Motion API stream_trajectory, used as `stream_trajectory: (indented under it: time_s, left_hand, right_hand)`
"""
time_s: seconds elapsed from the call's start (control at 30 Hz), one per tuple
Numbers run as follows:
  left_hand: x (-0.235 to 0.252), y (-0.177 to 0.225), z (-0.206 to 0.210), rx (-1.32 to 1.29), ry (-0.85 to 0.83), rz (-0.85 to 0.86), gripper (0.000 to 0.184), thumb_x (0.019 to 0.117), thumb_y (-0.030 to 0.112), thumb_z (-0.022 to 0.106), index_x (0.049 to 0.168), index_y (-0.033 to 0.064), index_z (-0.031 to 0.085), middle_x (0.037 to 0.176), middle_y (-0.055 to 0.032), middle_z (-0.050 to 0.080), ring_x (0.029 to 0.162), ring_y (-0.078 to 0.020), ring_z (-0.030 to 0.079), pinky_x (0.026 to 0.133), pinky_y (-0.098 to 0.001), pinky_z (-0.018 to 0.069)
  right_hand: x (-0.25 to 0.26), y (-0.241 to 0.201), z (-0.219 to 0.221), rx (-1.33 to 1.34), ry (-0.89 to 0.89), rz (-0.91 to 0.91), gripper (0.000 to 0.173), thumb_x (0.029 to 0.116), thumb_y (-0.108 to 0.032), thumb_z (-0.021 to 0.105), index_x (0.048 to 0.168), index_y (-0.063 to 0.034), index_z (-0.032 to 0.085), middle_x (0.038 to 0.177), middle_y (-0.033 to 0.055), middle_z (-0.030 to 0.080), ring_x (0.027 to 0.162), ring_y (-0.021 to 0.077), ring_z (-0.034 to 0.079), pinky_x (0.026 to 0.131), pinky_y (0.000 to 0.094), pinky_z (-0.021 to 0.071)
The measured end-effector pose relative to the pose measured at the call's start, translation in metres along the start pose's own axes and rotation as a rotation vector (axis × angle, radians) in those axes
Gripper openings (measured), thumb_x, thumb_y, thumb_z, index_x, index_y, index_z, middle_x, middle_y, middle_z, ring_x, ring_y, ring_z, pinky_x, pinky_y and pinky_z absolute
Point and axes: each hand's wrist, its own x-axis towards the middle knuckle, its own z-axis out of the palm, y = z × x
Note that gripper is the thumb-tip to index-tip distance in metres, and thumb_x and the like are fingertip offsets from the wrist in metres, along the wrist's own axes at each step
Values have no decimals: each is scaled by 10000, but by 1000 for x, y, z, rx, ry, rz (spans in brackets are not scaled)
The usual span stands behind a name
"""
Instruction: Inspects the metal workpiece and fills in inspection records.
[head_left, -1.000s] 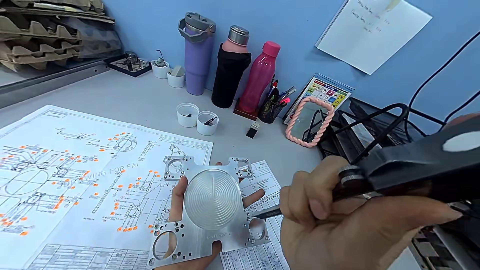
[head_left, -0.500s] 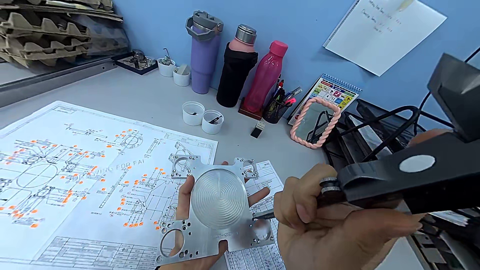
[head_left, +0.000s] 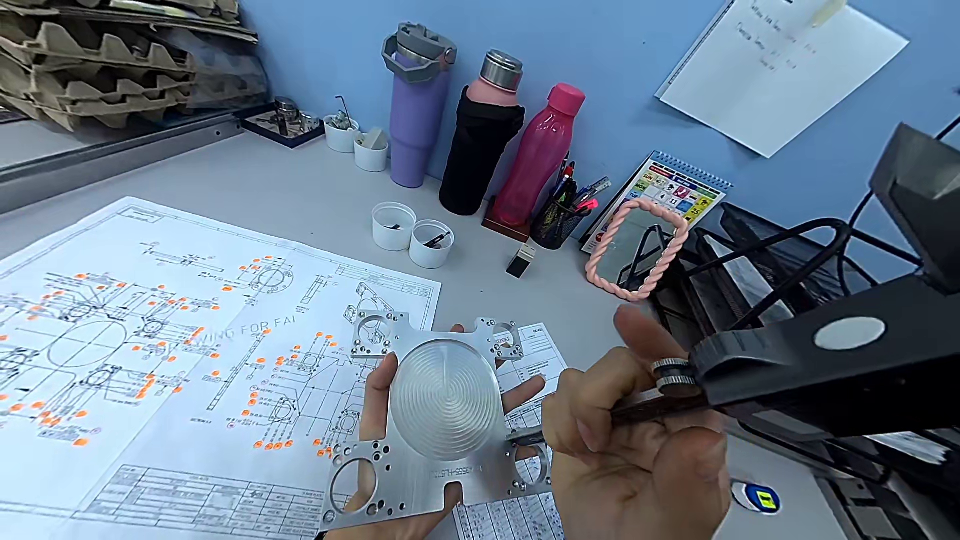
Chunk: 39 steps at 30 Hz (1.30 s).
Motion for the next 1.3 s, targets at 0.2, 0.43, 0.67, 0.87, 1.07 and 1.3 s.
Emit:
stream_trajectory:
  time_s: [0.2,0.43,0.67,0.87,1.07,1.3]
  left_hand:
    - [0,-1,-3,28,17,67,437,1020,416,549,1236,58,677,1203,-192,704,1155,-308,690,972,-496,574]
    - [-1,-3,-5,109,20,98,389,1044,415,500,1188,117,705,1161,-144,730,1110,-250,714,916,-432,605]
    - [4,-5,3,125,85,140,446,1069,436,422,1181,97,690,1161,-164,726,1125,-266,708,953,-449,593]
    - [5,0,13,114,184,62,502,1024,519,470,1100,88,717,1086,-160,748,1031,-240,740,875,-430,623]
    - [3,1,12,142,165,76,465,1029,490,481,1092,101,727,1072,-144,752,1027,-225,741,873,-423,624]
    - [3,2,15,123,138,42,499,1021,509,475,1124,83,712,1110,-164,742,1053,-247,733,886,-431,619]
  right_hand:
    - [-7,7,-6,-36,3,26,369,1074,-455,426,1118,-182,670,666,-148,487,556,-101,407,510,76,333]
    - [-12,14,-11,12,-12,30,350,1078,-458,401,905,-194,553,653,-121,434,540,-79,388,510,87,342]
    - [-15,20,-10,9,-21,42,339,1079,-466,395,916,-203,535,644,-125,416,543,-74,400,561,101,399]
    - [-17,27,-11,6,-61,17,366,1088,-472,362,921,-193,530,645,-117,415,550,-65,398,582,115,398]
    - [-18,27,-11,16,-72,23,370,1087,-479,357,910,-195,515,652,-120,405,552,-69,386,570,112,384]
    - [-21,28,-11,26,-82,24,373,1086,-487,359,912,-194,510,661,-117,417,561,-68,387,567,111,368]
